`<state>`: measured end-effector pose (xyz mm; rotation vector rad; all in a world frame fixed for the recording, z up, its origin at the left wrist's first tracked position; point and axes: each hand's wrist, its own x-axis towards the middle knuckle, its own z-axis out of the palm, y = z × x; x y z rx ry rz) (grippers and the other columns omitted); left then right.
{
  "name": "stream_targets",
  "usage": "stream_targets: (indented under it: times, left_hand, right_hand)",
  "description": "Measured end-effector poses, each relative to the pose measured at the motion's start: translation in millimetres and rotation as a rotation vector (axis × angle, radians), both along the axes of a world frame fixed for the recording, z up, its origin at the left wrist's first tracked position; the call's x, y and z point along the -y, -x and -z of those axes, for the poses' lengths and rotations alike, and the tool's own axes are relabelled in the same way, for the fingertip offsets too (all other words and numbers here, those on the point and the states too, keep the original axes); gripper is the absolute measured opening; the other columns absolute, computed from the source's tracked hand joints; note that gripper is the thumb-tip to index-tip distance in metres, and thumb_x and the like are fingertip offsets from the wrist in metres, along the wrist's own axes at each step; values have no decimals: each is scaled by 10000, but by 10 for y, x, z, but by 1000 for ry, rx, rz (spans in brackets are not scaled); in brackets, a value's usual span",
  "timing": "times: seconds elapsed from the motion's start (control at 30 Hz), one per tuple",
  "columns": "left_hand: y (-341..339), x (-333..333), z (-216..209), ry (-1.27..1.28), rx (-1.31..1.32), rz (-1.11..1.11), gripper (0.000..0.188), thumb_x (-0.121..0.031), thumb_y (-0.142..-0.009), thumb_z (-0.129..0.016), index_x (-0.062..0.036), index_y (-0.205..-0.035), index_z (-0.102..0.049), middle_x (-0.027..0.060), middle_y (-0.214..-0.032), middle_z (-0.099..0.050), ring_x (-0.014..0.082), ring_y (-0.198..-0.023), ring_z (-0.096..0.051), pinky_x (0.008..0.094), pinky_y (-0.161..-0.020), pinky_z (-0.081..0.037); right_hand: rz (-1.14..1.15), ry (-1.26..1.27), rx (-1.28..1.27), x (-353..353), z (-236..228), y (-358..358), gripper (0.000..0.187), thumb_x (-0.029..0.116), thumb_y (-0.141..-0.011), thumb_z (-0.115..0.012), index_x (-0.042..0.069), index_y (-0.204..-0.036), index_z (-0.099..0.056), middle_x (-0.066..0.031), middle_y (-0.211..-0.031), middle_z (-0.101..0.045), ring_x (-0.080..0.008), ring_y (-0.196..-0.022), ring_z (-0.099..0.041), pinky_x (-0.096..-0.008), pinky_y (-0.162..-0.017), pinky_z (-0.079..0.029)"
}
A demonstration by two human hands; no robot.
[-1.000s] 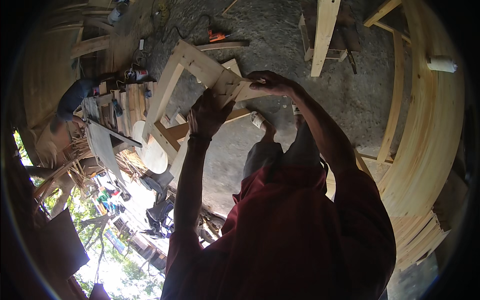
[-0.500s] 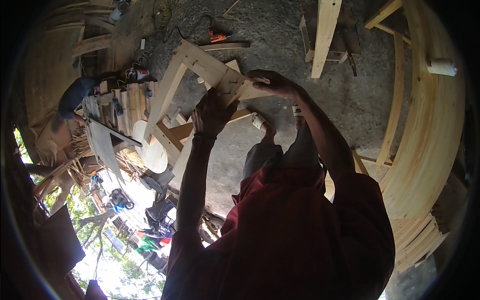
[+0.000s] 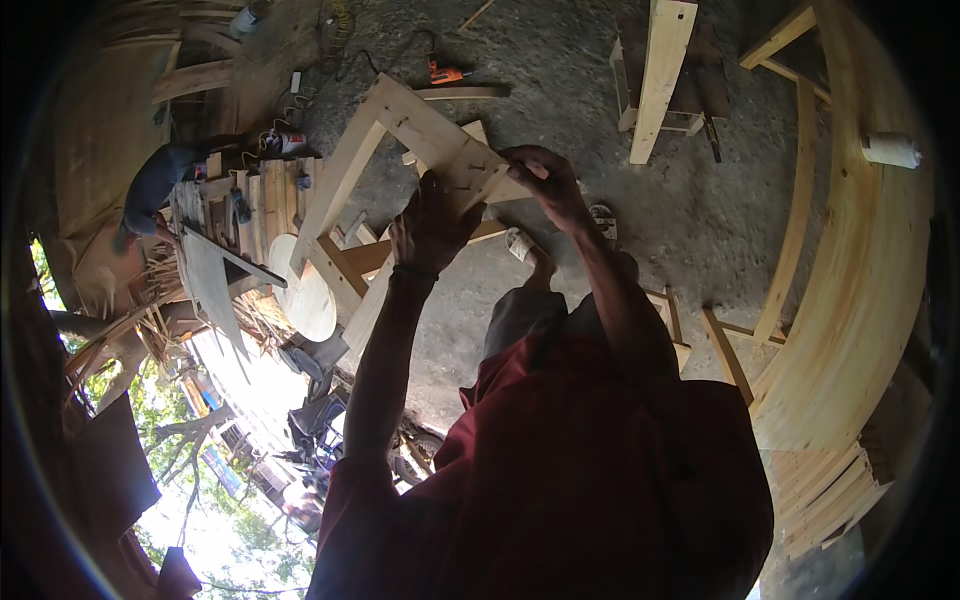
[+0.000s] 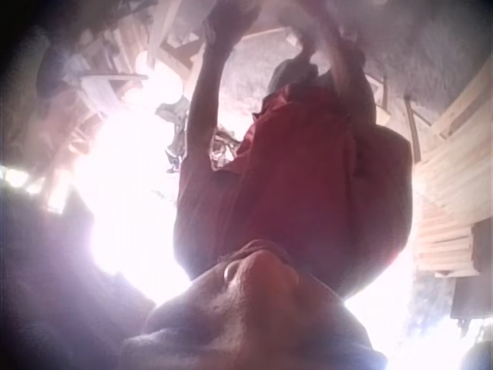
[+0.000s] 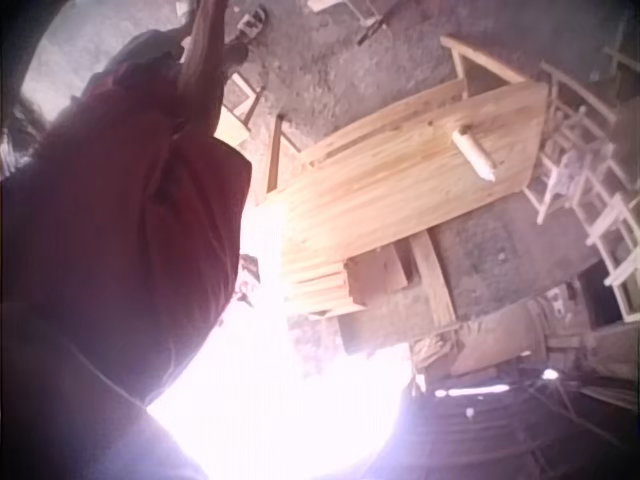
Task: The person assembles a wooden stool frame by hammering nails into wood joints and fitting cross-beams into place.
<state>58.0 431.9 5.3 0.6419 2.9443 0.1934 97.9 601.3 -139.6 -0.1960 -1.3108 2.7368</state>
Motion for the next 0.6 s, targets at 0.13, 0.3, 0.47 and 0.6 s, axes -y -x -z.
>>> stream_targets:
  times: [0.13, 0.3, 0.47, 0.6]
  left_hand:
    - [-28, -54, -73, 78, 9, 27, 606, -467, -778, -756, -10, -1107, -530, 203, -945, -651, 412, -787, -669, 502, -629, -553]
    - [-43, 57, 67, -39, -85, 146, 580, -458, -787, -750, -22, -1076, -502, 212, -911, -638, 421, -757, -659, 513, -598, -537]
    - [-86, 41, 63, -13, 17, 64, 603, -467, -781, -758, -13, -1073, -489, 241, -876, -641, 441, -732, -660, 521, -592, -539]
    - [-130, 30, 89, -22, -3, 55, 610, -472, -778, -760, -16, -1073, -483, 254, -864, -648, 449, -722, -665, 523, -593, -546]
  right_hand:
    - [86, 164, -30, 130, 9, -19, 219, 68, -917, -684, -11, -1121, -685, -63, -1051, -695, -123, -999, -612, -301, -896, -483]
    - [134, 213, -99, 212, 50, -45, 182, 14, -916, -662, -1, -1092, -702, -63, -1039, -704, -120, -980, -618, -288, -867, -489]
    - [147, 111, -91, 215, 160, -52, 176, -4, -929, -639, 4, -1097, -686, -77, -1083, -701, -129, -1029, -625, -309, -941, -490]
    - [185, 73, -128, 246, 180, -37, 174, 4, -931, -639, 11, -1098, -685, -73, -1082, -703, -132, -1034, -627, -316, -943, -494]
